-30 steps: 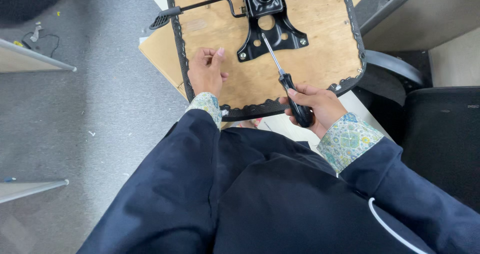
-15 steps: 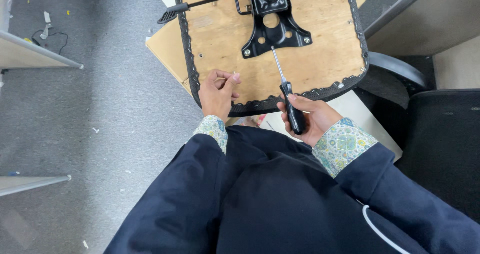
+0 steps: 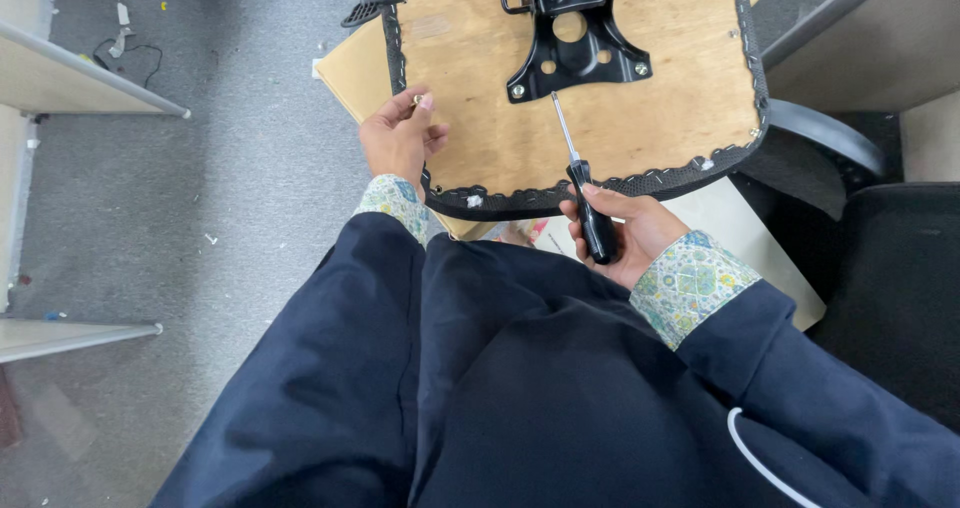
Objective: The person uses a screwdriver to tighten screws on a black metal bracket attached to the underside of a wooden chair seat. The person holds the seat steady with one hand while turning the screwdriver with the other to secure the bracket.
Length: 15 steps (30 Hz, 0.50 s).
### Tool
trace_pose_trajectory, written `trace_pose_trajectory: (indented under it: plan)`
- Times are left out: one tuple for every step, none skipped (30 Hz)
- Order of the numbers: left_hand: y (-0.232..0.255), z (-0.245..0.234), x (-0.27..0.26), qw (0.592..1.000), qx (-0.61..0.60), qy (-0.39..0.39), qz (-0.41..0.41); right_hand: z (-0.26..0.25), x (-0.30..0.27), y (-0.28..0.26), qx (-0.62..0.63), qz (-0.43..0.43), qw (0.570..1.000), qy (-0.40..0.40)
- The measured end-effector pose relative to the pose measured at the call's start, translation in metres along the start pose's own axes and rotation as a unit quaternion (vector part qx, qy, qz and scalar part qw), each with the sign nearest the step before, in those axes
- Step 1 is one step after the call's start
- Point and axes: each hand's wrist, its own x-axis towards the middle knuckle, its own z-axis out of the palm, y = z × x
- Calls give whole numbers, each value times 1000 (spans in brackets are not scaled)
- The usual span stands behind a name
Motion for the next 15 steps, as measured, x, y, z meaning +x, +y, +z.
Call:
trace_pose_trajectory:
  plan:
    - [2, -1, 4, 1000, -5, 7, -10, 1, 0, 1, -2, 1, 1000, 3]
    - [4, -3, 7, 1000, -10, 14, -20, 2, 0, 1, -4, 2, 1000, 6]
    - [6, -3, 10, 1000, 23, 17, -8, 2, 0, 1, -6, -1, 1000, 6]
    - [8, -3, 13, 998, 56, 20, 4, 3, -1, 0, -8, -3, 1000, 6]
    - [10, -3, 15, 996, 90, 21, 16, 3, -1, 0, -9, -6, 1000, 6]
    - [11, -3, 16, 994, 108, 27, 17, 2, 0, -1, -6, -6, 1000, 6]
    - [13, -2, 17, 991, 126, 32, 18, 2, 0, -1, -2, -5, 1000, 7]
    - [14, 0, 18, 989, 145, 38, 20, 1, 0, -2, 1, -5, 1000, 7]
    - [16, 2, 19, 988, 146, 48, 18, 0, 0, -3, 2, -7, 1000, 11]
    - [17, 4, 20, 987, 148, 58, 16, -1, 0, -4, 3, -9, 1000, 14]
    - [19, 5, 21, 986, 150, 70, 14, 0, 0, -4, 3, -11, 1000, 17]
    - [20, 6, 22, 985, 156, 77, 14, 0, 0, -5, 4, -16, 1000, 18]
    - [19, 7, 22, 983, 162, 88, 12, 0, 0, -5, 2, -19, 1000, 19]
    - [18, 8, 21, 981, 167, 99, 10, 1, 0, -5, 0, -21, 1000, 20]
    - [17, 9, 21, 981, 162, 102, 25, 2, 1, -4, -2, -21, 999, 24]
